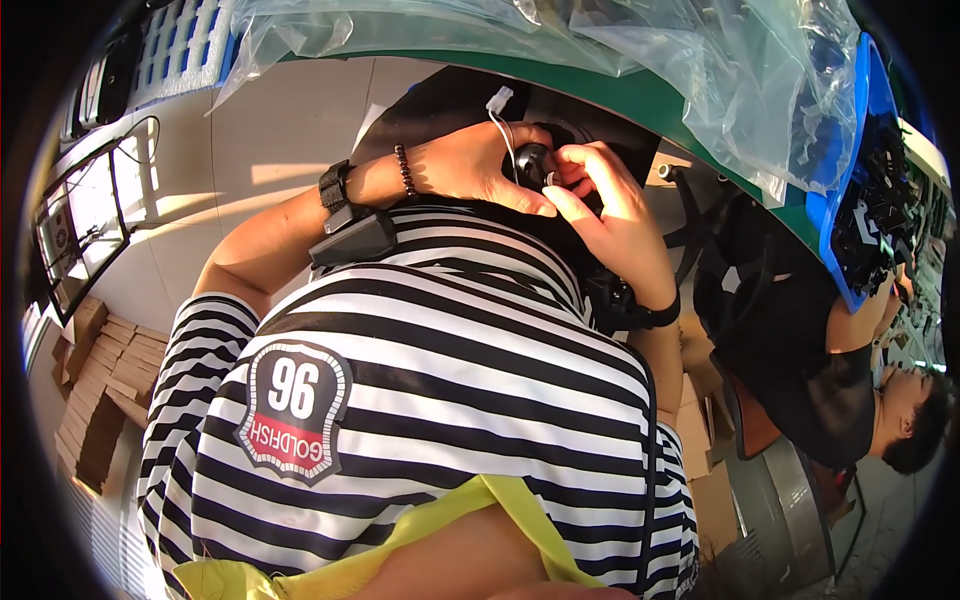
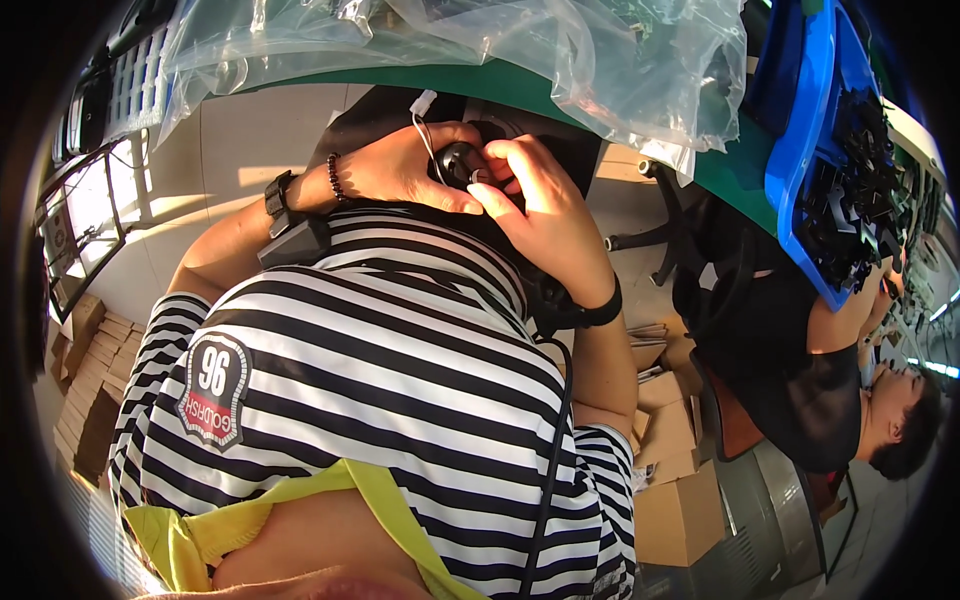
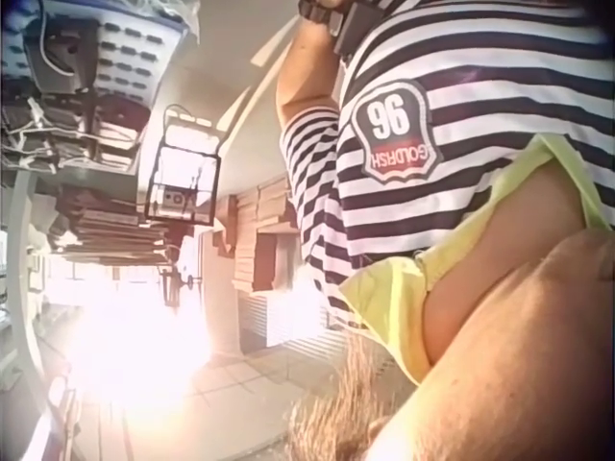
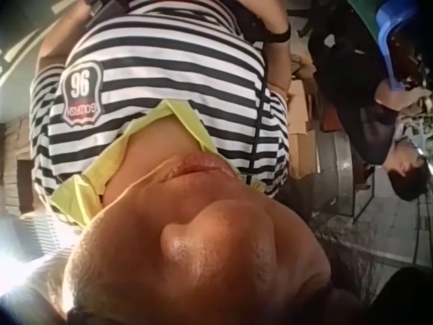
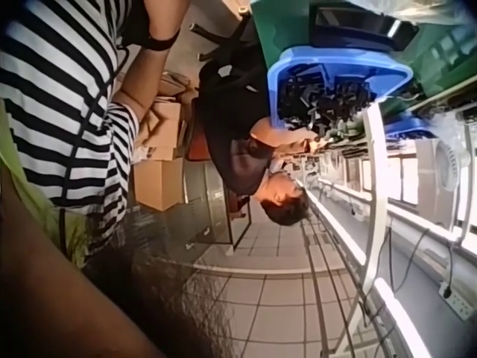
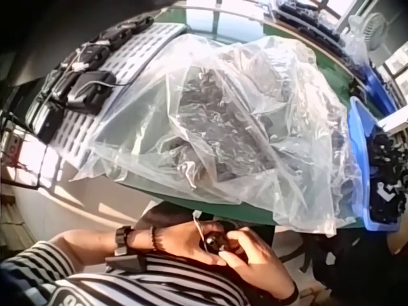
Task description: The person assembles a device by picking up a black housing and a wire, fitting the wire into the housing, and pressing the components together. They then pick up a black bracket from a blue tray, attach it to the housing, and place the unit onto a blue and white tray.
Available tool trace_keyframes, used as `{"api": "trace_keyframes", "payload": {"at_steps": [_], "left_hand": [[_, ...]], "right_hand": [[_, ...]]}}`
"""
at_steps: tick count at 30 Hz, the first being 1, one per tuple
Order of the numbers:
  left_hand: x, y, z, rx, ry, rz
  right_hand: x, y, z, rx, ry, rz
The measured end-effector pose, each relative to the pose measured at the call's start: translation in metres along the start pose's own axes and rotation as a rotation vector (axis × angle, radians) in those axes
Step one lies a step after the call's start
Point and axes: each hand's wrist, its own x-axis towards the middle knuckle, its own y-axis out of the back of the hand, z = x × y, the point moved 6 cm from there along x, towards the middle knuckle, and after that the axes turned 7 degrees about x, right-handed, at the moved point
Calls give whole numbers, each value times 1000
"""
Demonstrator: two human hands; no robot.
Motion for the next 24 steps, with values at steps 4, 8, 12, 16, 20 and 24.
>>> {"api": "trace_keyframes", "payload": {"at_steps": [4, 8, 12, 16, 20, 24], "left_hand": [[-1, 1, 0, -111, 48, -28], [0, -3, -1, -48, -20, 27], [0, 1, -6, -111, 58, 4], [0, -1, 5, -137, 44, -30], [-1, -2, -2, -34, -13, 16], [-2, 1, 4, -89, 41, 22]], "right_hand": [[5, -6, -2, -192, -49, 52], [-1, -2, -6, -69, -3, 17], [3, -4, -5, -195, -11, 57], [-3, -4, -1, -133, -90, 98], [-2, -1, -4, 1, -10, 29], [0, -2, -1, -133, -27, 73]]}}
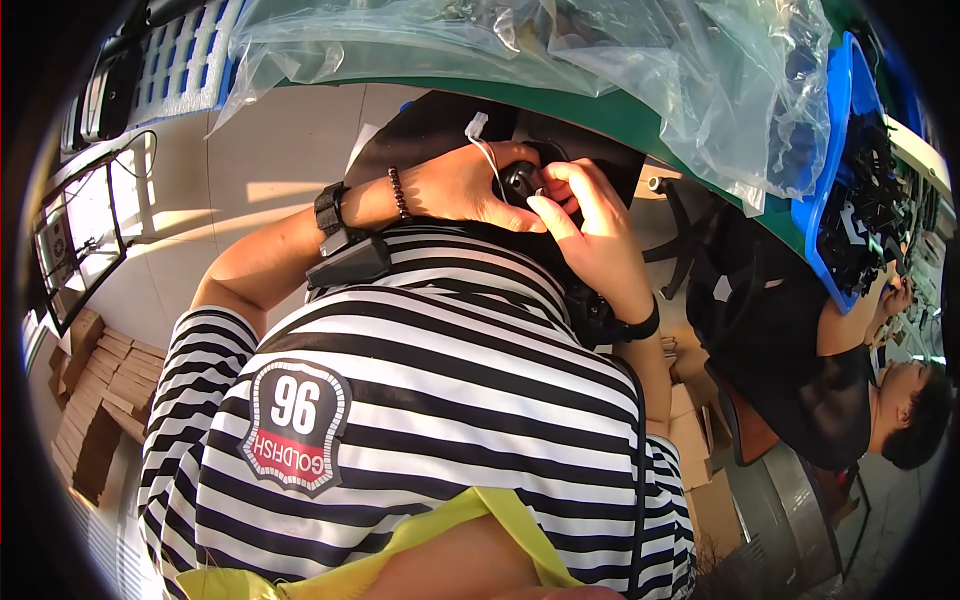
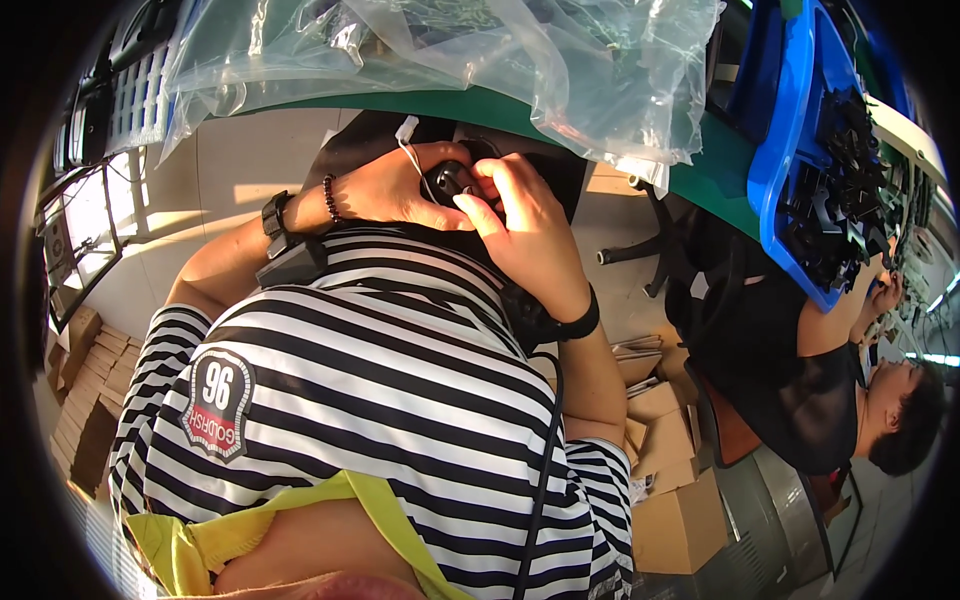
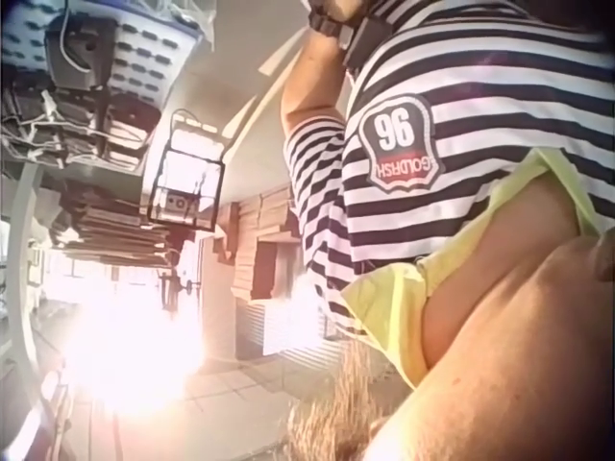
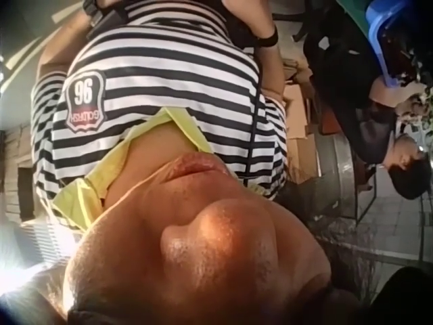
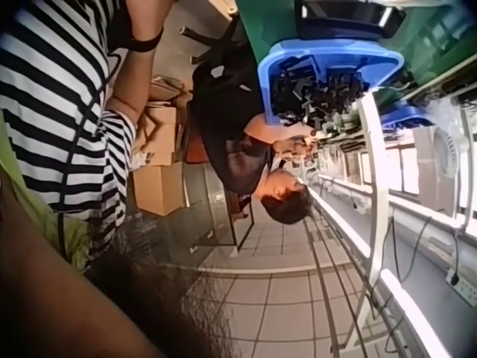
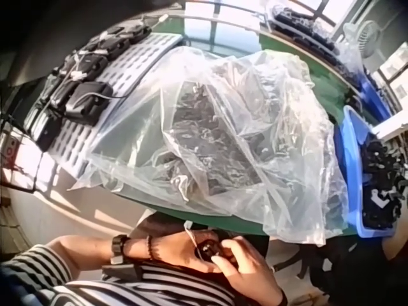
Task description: The person assembles a device by picking up a black housing and a wire, fitting the wire into the housing, and pressing the components together. They then pick up a black bracket from a blue tray, attach it to the housing, and place the unit onto a blue and white tray.
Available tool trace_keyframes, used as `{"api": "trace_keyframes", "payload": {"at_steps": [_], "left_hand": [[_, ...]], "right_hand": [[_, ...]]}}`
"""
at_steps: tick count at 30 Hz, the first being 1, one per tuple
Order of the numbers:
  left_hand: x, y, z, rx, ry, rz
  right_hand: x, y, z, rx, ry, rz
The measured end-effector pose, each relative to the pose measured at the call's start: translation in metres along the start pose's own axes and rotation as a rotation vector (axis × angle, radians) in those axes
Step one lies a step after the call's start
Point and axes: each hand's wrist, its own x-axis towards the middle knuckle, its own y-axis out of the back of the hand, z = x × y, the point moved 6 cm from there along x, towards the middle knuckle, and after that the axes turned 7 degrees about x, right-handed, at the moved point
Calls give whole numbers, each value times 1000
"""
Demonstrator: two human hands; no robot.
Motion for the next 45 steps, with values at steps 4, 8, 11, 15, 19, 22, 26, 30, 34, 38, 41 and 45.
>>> {"api": "trace_keyframes", "payload": {"at_steps": [4, 8, 11, 15, 19, 22, 26, 30, 34, 38, 41, 45], "left_hand": [[0, 0, -2, -5, -11, 18], [3, 1, 5, 93, -61, 3], [3, 1, 6, 41, -54, 8], [2, 2, 7, 120, -92, 30], [0, 0, -1, 123, -88, 43], [1, 0, 2, 82, -65, 17], [4, 0, 9, 77, -49, -19], [5, 0, 12, 186, -102, 17], [2, -1, 14, 227, -147, 24], [2, -1, 12, 127, -111, 37], [4, -1, 15, 116, -110, 49], [6, 0, 19, 216, -91, 23]], "right_hand": [[1, -3, 0, -47, 11, 30], [1, -3, 2, -30, -5, 42], [1, -3, 1, -60, -1, 58], [0, -4, -2, -74, 15, 58], [-1, 4, -10, 1, 48, -3], [-2, 4, -8, -3, 54, -21], [-1, 2, -2, -94, 30, 6], [0, 4, -7, -116, 16, 14], [0, 9, -12, -55, 31, -16], [-3, 9, -14, 6, 63, -21], [-4, 6, -11, -86, 81, 42], [-5, 6, -11, -100, 104, 91]]}}
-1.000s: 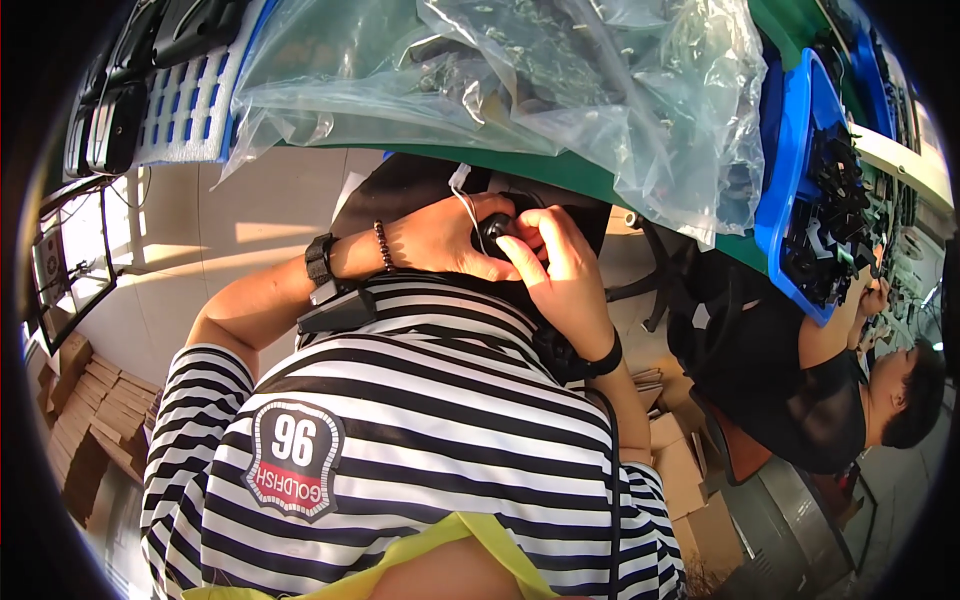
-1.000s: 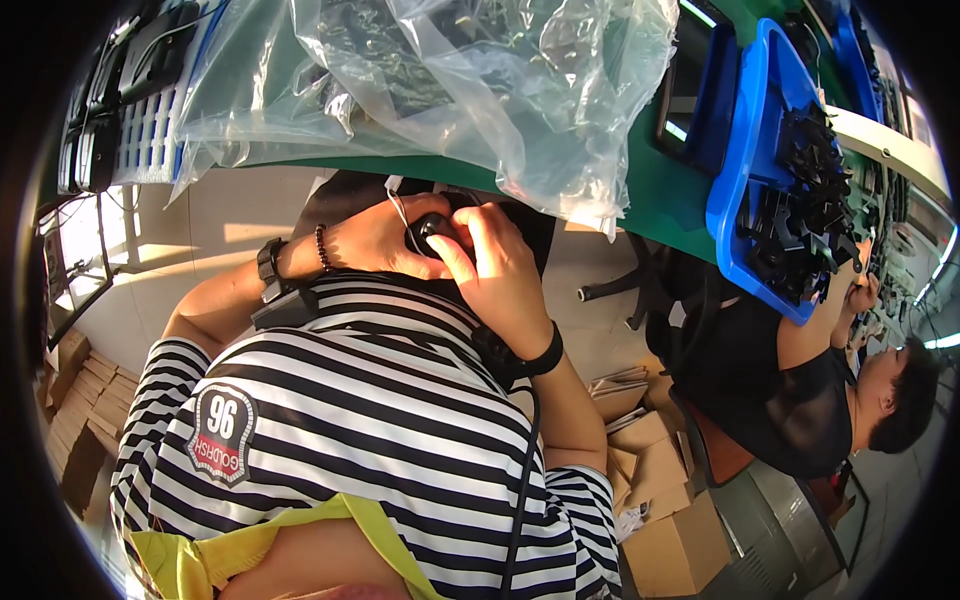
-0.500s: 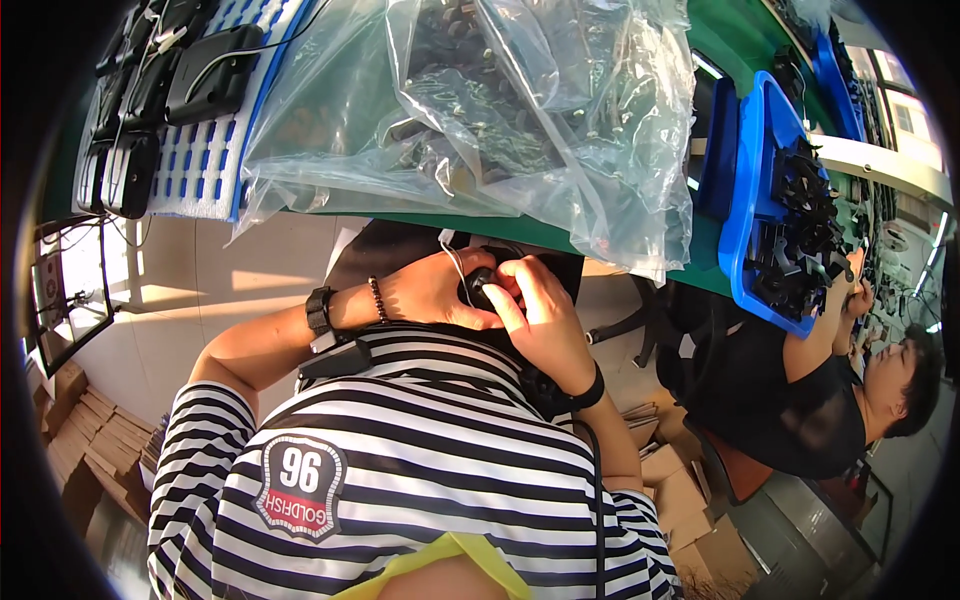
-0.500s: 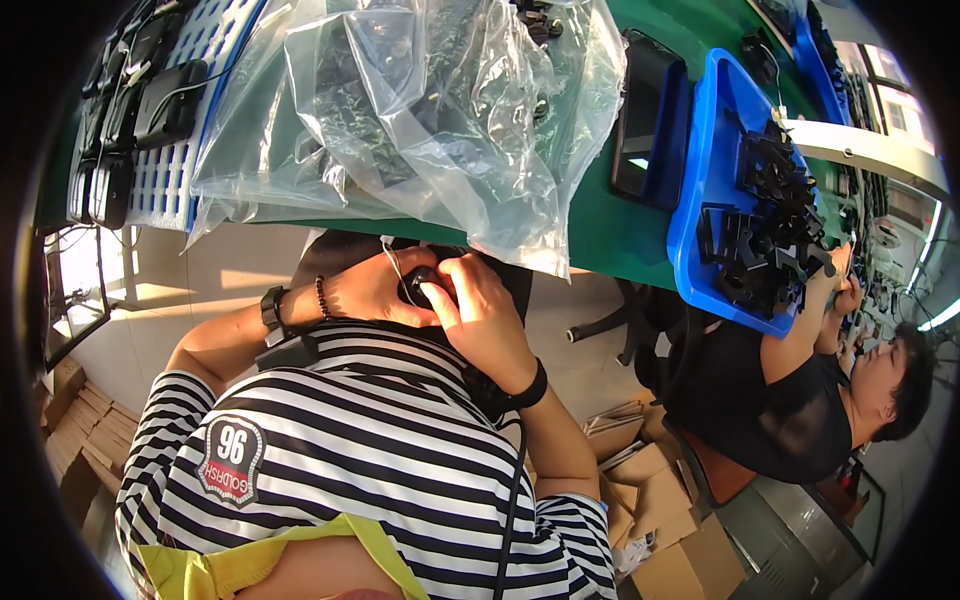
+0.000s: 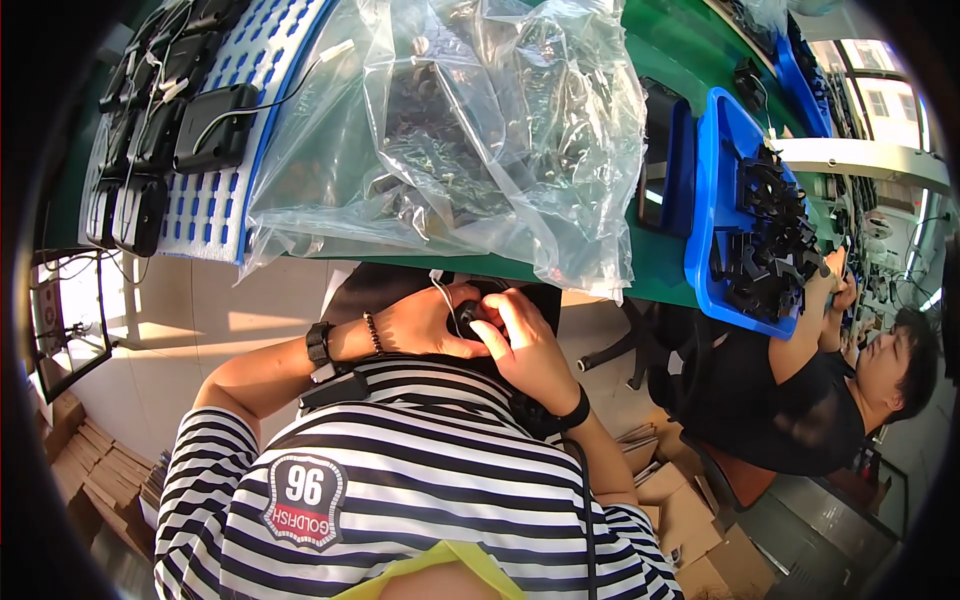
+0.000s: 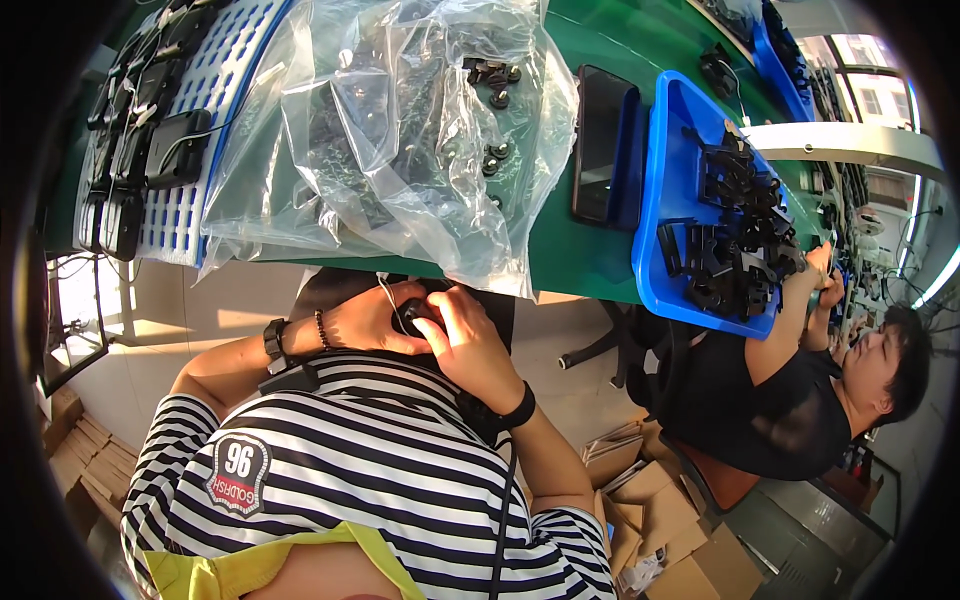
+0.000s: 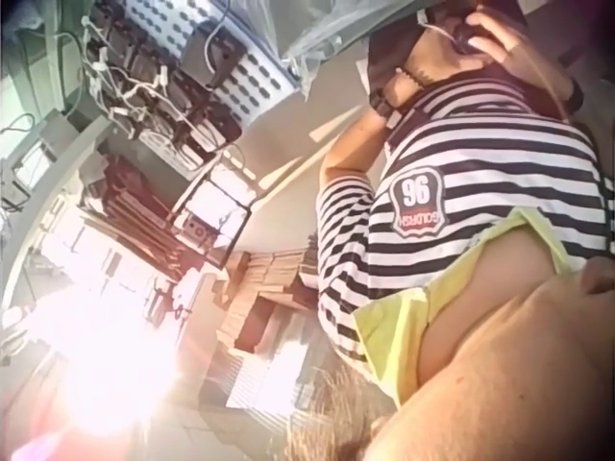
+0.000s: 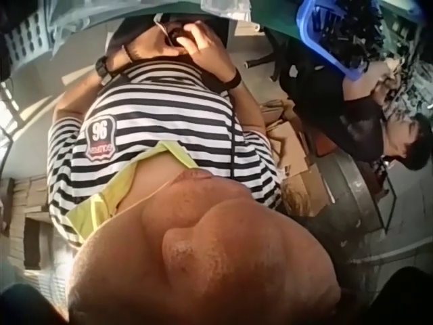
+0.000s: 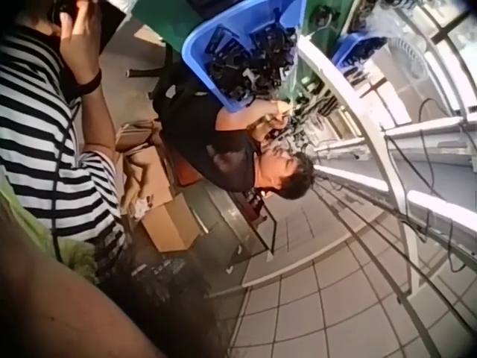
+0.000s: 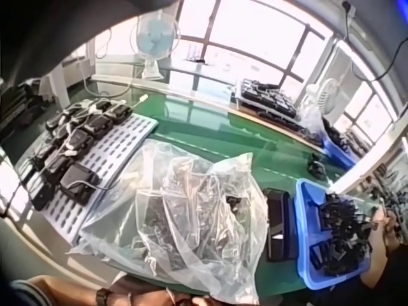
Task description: The person assembles a device by picking up a black housing and a wire, fitting the wire into the housing, and pressing the components together. They then pick up a black bracket from a blue tray, attach it to the housing, and place the unit onto a blue and white tray.
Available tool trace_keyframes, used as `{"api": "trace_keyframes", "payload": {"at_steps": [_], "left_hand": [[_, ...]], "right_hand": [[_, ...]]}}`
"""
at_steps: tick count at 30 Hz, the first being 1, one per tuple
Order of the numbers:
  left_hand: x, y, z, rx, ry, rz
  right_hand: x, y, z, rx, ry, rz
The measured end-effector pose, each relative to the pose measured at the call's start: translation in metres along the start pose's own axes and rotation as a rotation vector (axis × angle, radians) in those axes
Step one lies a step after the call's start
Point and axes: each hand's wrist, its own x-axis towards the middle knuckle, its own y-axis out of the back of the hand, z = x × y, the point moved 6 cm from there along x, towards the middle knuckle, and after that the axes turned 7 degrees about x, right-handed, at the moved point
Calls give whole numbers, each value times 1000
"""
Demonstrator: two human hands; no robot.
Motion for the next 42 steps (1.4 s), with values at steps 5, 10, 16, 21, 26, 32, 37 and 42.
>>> {"api": "trace_keyframes", "payload": {"at_steps": [5, 10, 16, 21, 26, 32, 37, 42], "left_hand": [[1, 1, 4, 17, 20, -15], [-1, 0, 6, -23, -14, -23], [-3, -2, 2, -21, -4, -26], [0, -3, 3, -37, -38, 17], [1, -2, 7, 7, -23, 2], [1, 1, 11, 10, -63, 46], [0, 0, 12, -43, -78, 16], [-1, -4, 9, -94, -55, -5]], "right_hand": [[1, 0, 5, 17, 8, 6], [-1, 3, 1, 120, -51, -66], [-4, 6, 1, 176, -56, -137], [-6, 0, 8, 105, -24, -53], [-5, 0, 8, 70, 6, -15], [-4, 0, 6, 36, 21, 5], [-5, 6, 1, 75, 22, -48], [-7, 3, 4, 151, 6, -97]]}}
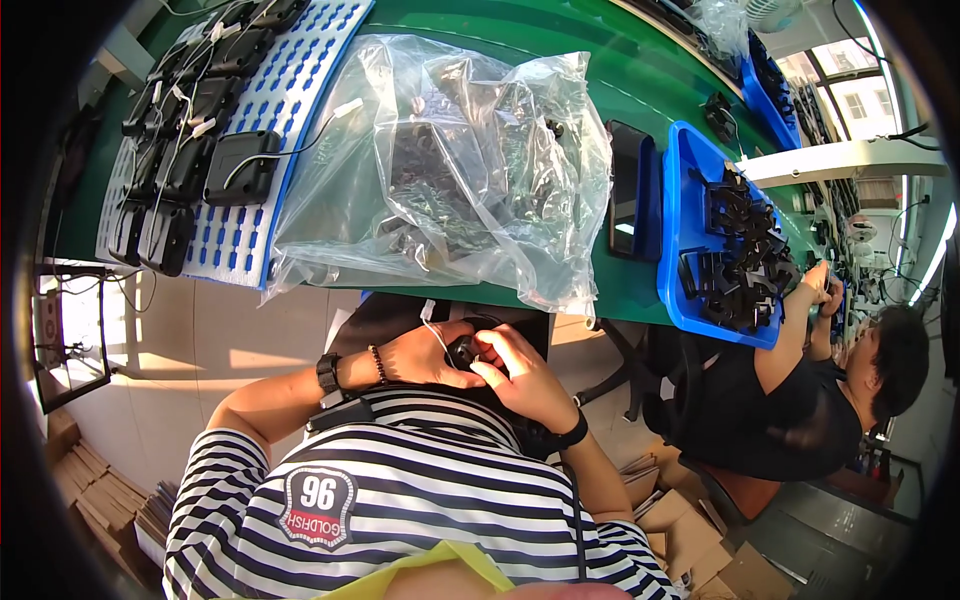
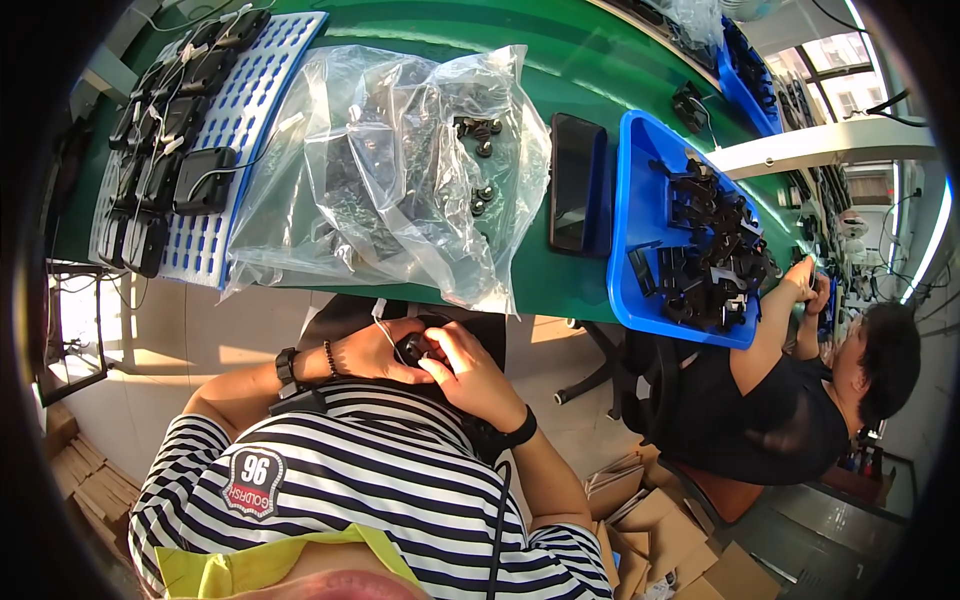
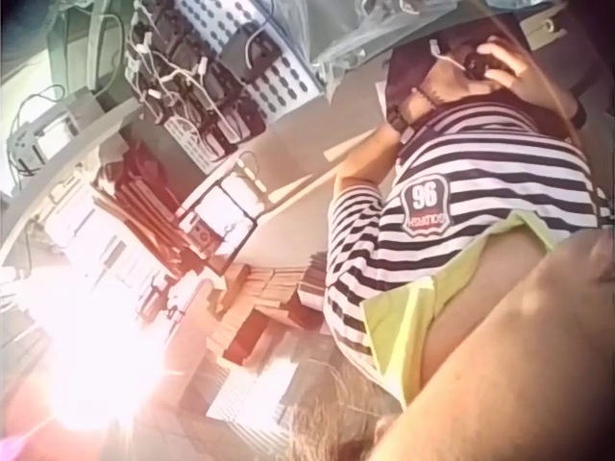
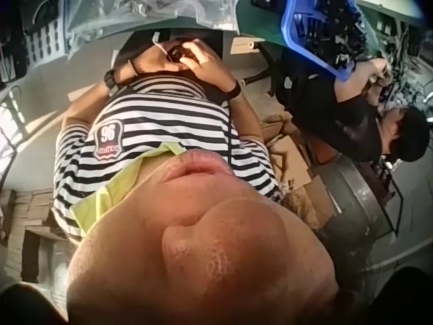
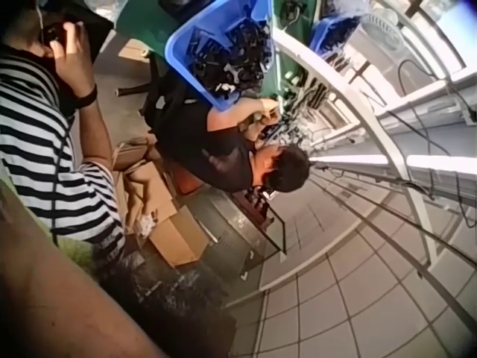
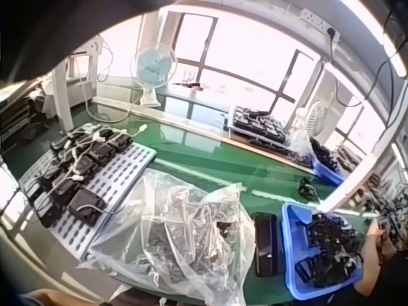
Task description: The person assembles a device by picking up a black housing and a wire, fitting the wire into the housing, and pressing the components together. They then pick up a black bracket from a blue tray, attach it to the housing, and place the unit onto a blue and white tray.
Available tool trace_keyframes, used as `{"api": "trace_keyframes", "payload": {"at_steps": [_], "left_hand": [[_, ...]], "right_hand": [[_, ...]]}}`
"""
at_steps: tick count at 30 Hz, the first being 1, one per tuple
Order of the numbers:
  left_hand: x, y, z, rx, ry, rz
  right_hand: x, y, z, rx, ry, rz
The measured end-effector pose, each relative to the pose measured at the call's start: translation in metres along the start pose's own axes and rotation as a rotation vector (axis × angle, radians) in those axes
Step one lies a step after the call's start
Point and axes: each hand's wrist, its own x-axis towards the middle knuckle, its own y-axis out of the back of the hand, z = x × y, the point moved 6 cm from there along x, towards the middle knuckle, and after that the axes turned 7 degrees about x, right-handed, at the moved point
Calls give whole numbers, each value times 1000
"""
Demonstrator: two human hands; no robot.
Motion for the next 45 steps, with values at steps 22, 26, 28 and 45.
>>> {"api": "trace_keyframes", "payload": {"at_steps": [22, 26, 28, 45], "left_hand": [[0, 3, 2, 19, -18, 44], [0, 0, 1, 120, -12, -21], [1, 0, -4, 93, -29, 11], [0, -1, -10, 86, -11, 31]], "right_hand": [[3, -3, -4, -253, 72, 61], [0, -1, 0, 15, -35, -63], [0, -2, 1, -65, -11, -28], [-1, -10, 2, -126, -15, 84]]}}
